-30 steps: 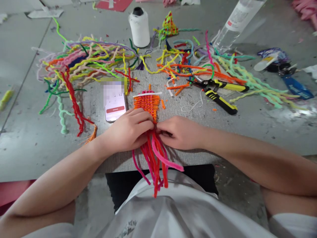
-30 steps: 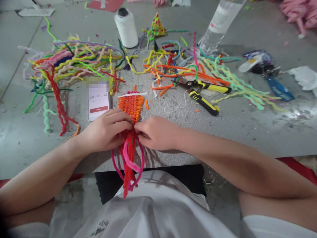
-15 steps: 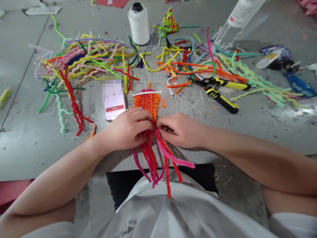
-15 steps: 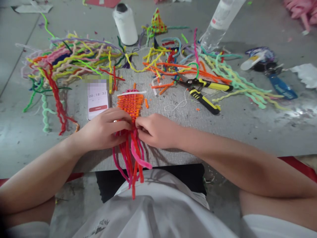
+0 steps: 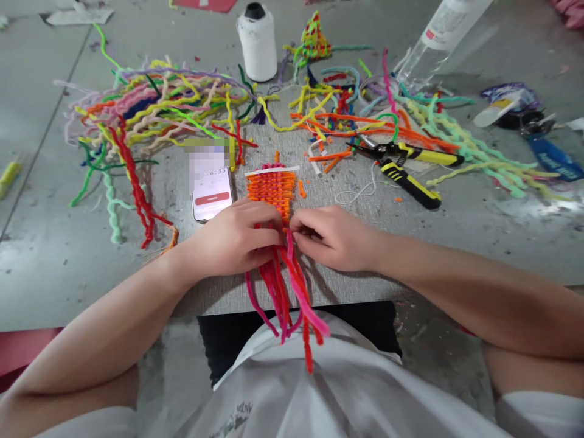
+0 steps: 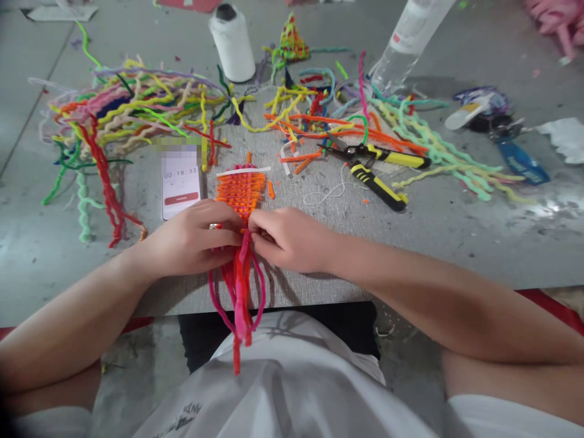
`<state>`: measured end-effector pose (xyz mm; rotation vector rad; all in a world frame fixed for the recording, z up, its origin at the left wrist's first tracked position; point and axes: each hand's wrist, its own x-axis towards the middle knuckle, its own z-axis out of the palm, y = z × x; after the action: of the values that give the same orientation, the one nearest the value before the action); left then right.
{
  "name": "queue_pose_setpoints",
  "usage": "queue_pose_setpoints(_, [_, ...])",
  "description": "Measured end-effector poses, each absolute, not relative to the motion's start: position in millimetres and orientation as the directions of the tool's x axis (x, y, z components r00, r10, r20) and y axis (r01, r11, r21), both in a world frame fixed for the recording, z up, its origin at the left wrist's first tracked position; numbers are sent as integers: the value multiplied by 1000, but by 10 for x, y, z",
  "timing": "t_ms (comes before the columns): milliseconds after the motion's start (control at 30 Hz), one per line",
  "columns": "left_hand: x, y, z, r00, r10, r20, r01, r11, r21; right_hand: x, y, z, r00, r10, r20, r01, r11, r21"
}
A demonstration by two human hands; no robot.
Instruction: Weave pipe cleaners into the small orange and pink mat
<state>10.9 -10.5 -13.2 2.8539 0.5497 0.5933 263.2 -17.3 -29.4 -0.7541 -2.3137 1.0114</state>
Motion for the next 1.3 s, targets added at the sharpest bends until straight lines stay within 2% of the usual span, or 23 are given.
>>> queue_pose_setpoints(200, [115, -121, -46, 879, 332, 343, 237, -927, 290, 2640, -187, -291, -713, 602, 358, 154, 633, -759])
queue_pose_setpoints(367, [125, -129, -19, 884, 311, 348, 209, -931, 299, 2643, -220, -266, -648, 642, 409, 174, 648, -741])
queue_pose_setpoints(500, [137, -137, -29, 892, 311, 327, 224, -934, 277, 2652, -229, -236, -553, 767, 326, 262, 532, -805])
queue_pose_setpoints(600, [147, -145, -51, 890, 315, 329, 238, -938, 253, 2658, -213, -235, -552, 775, 308, 263, 512, -817])
queue_pose_setpoints(800, [160, -177, -91, 842, 406, 357, 345, -912, 223, 2642, -177, -267, -678, 669, 306, 212, 576, -789])
queue_pose_setpoints(900, [159, -190, -108, 833, 456, 314, 411, -889, 201, 2669, -123, -268, -716, 637, 285, 240, 608, -757])
queue_pose_setpoints(1000, [151, -189, -125, 840, 483, 247, 454, -875, 169, 2738, -32, -250, -765, 609, 207, 321, 641, -698])
queue_pose_setpoints(1133, [140, -180, -133, 837, 515, 183, 493, -856, 157, 2817, 58, -215, -835, 549, 33, 431, 690, -581])
queue_pose_setpoints(1300, [149, -182, -131, 836, 525, 158, 502, -849, 165, 2803, 12, -215, -905, 425, -7, 359, 755, -549])
